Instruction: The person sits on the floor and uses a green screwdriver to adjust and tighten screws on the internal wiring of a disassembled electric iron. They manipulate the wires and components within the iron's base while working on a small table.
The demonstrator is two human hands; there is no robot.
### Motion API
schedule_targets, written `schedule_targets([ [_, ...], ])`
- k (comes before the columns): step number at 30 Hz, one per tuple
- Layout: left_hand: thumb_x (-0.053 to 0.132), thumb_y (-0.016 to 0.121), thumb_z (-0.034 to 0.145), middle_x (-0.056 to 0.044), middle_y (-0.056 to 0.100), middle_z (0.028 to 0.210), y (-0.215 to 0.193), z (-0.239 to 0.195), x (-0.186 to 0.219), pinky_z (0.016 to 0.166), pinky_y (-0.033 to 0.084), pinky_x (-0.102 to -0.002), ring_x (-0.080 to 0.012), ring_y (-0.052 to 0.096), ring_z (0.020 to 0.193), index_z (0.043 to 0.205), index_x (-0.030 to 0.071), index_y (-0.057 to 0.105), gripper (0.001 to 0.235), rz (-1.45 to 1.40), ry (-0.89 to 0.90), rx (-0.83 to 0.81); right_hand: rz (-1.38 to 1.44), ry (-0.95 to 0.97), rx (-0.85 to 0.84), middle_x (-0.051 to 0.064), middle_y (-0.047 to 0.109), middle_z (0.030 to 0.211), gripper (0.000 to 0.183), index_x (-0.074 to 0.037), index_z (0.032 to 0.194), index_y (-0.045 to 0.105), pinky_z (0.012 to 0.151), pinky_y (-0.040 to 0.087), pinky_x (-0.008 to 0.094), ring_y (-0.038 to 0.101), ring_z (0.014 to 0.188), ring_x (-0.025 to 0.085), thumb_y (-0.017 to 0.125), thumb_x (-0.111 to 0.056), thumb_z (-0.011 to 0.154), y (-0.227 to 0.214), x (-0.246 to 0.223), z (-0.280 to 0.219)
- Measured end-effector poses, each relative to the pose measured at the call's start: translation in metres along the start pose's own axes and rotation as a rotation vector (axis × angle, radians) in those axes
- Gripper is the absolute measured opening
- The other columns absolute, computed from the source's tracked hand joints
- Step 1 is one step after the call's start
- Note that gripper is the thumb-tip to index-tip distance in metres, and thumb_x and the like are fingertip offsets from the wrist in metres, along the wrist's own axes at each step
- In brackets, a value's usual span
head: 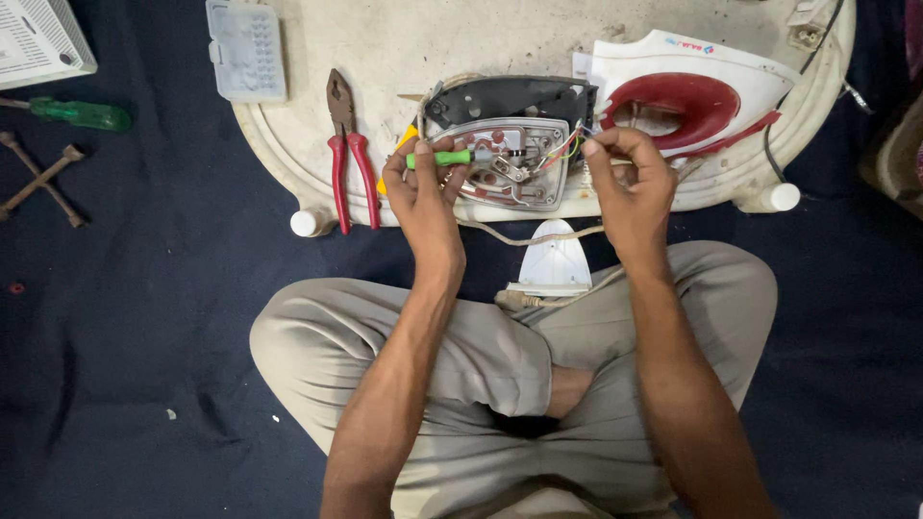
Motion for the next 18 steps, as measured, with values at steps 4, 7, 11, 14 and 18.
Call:
schedule_targets([
  [4,0.026,0.053,0.105,-0.014,0.066,0.109,0.000,0.004,-0.010,0.081,0.060,-0.035,-0.0212,0.069,0.095,0.126,0.003,0.046,0.032,-0.043,-0.068,0.014,-0.038,-0.121,-0.055,0.004,0.071,0.103,0.013,0.001,0.111,0.068,0.078,0.053,0.023,0.065,0.088,0.007,0.075,-0.005,0.102,0.007,-0.014,-0.002],
  [7,0.025,0.055,0.107,-0.010,0.060,0.098,0.002,0.010,-0.020,0.070,0.055,-0.031,-0.0182,0.065,0.085,0.116,0.001,0.051,0.025,-0.202,-0.150,-0.035,-0.222,-0.219,-0.062,0.008,0.072,0.100,0.016,0.001,0.108,0.069,0.072,0.053,0.026,0.065,0.080,0.011,0.079,-0.003,0.097,0.013,-0.028,-0.007],
  [11,0.018,0.060,0.107,-0.007,0.058,0.088,0.013,0.017,-0.035,0.053,0.041,-0.026,-0.0135,0.056,0.072,0.104,0.001,0.057,0.018,-0.255,-0.311,-0.162,-0.284,-0.199,-0.029,0.009,0.072,0.095,0.016,0.000,0.104,0.069,0.069,0.054,0.027,0.067,0.076,0.013,0.081,-0.002,0.093,0.018,-0.029,-0.008],
  [14,0.012,0.067,0.101,-0.004,0.063,0.084,0.028,0.011,-0.046,0.046,0.035,-0.022,-0.0092,0.055,0.068,0.099,0.000,0.063,0.012,0.000,-0.404,-0.247,-0.308,-0.244,0.002,0.008,0.071,0.094,0.016,0.000,0.101,0.068,0.072,0.055,0.029,0.068,0.079,0.015,0.081,-0.001,0.091,0.022,-0.033,-0.009],
  [18,0.010,0.074,0.086,-0.009,0.073,0.083,0.063,0.012,-0.042,0.047,0.047,-0.030,-0.0180,0.065,0.063,0.104,0.003,0.068,0.020,0.594,-0.146,-0.277,-0.334,-0.282,0.039,0.009,0.070,0.092,0.017,0.000,0.100,0.068,0.072,0.054,0.031,0.067,0.079,0.017,0.081,0.001,0.090,0.028,-0.033,-0.008],
])
Point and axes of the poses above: each hand's wrist, its own z-axis towards the middle knuckle, its own y-axis out of the palm, x = y × z, the point moved 9 cm from there along z, towards the middle knuckle
